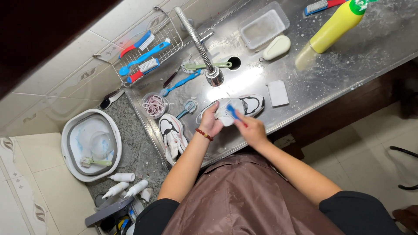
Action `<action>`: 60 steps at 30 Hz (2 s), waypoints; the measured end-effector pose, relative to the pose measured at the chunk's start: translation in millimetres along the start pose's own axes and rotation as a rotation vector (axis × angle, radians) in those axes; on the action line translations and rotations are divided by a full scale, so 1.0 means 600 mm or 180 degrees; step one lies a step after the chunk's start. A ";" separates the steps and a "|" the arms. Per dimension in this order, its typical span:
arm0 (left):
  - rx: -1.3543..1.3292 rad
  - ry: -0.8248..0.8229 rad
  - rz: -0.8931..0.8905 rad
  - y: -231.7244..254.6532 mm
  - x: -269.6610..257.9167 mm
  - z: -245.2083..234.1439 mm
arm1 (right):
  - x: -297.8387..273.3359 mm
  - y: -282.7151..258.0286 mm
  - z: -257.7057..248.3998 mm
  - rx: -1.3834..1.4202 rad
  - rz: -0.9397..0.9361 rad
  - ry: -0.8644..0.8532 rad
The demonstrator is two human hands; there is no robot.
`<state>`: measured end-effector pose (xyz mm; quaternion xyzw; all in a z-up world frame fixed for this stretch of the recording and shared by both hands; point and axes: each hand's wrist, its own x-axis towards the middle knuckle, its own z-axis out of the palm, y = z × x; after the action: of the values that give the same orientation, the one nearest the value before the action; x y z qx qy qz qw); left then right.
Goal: Scrubbing and rinsing a pair of white sneakers in a stainless steel sink using a brush and cleaning solutions.
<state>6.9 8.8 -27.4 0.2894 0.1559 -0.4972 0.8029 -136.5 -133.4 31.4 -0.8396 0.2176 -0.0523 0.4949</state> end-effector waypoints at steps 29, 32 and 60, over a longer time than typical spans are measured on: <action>0.0194 0.0189 0.0224 0.012 -0.021 0.041 | 0.067 -0.040 -0.011 0.0105 -0.0387 -0.0161; -0.0011 0.0134 0.0247 0.018 -0.037 0.065 | 0.067 -0.031 -0.011 0.0050 -0.0844 -0.0088; 0.1445 0.0902 0.2000 -0.068 -0.038 0.020 | 0.085 -0.012 -0.094 -0.1251 -0.2178 0.0025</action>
<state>-40.5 4.0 -18.5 0.5582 0.0554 -0.2049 0.8021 -105.7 -197.3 59.4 -0.9422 -0.0672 -0.1748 0.2779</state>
